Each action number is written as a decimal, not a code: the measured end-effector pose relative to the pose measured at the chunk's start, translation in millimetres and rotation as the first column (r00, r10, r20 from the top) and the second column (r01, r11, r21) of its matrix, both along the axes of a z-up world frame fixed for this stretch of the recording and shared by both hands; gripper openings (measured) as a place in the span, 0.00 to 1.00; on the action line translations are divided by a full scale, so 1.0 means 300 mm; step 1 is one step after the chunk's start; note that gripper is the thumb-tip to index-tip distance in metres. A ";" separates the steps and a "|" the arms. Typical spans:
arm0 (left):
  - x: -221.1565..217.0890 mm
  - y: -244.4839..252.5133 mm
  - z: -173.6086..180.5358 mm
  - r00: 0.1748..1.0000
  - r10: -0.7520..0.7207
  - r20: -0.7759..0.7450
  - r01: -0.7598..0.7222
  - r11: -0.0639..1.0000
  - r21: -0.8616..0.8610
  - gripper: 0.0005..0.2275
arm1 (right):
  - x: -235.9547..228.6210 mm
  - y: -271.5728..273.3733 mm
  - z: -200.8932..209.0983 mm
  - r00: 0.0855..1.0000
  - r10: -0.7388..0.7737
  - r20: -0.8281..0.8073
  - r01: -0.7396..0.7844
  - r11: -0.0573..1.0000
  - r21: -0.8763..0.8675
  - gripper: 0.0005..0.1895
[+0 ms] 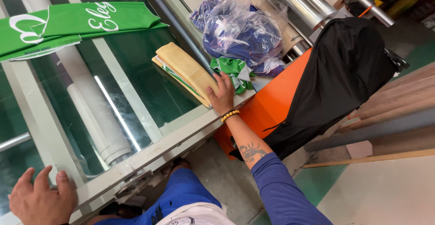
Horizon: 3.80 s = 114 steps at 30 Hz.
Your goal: The person folds green and yellow printed fabric pieces on a glass-topped workbench, aligning edges and stacking them. The person also handles a long green and white fabric strip, folding it and placing it on the table.
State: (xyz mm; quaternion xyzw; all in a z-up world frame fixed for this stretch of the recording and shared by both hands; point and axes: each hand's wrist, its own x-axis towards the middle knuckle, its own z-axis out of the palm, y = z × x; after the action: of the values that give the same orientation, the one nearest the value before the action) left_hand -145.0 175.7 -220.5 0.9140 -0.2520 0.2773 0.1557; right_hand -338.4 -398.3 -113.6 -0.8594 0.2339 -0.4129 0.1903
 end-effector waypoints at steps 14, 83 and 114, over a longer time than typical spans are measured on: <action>-0.012 0.022 -0.070 0.993 0.118 0.027 -0.121 0.979 0.165 0.08 | -0.040 -0.002 -0.069 0.990 -0.066 0.121 0.045 0.984 0.173 0.16; -0.123 -0.205 0.422 0.977 0.077 -0.197 -0.102 0.987 -0.121 0.10 | -0.119 -0.420 -0.025 0.829 -0.320 -0.459 0.277 0.947 -0.160 0.39; -0.106 -0.202 0.449 0.862 -0.108 -0.495 -0.080 0.936 -0.343 0.16 | 1.744 0.431 0.222 0.801 0.278 -0.531 -0.445 0.870 -0.215 0.14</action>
State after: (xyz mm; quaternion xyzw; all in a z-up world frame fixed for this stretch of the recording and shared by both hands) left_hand -176.7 115.3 -85.9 0.9097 -0.1552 0.0670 0.3794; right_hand 184.7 -268.9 -46.9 -0.9828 0.0309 -0.1733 0.0560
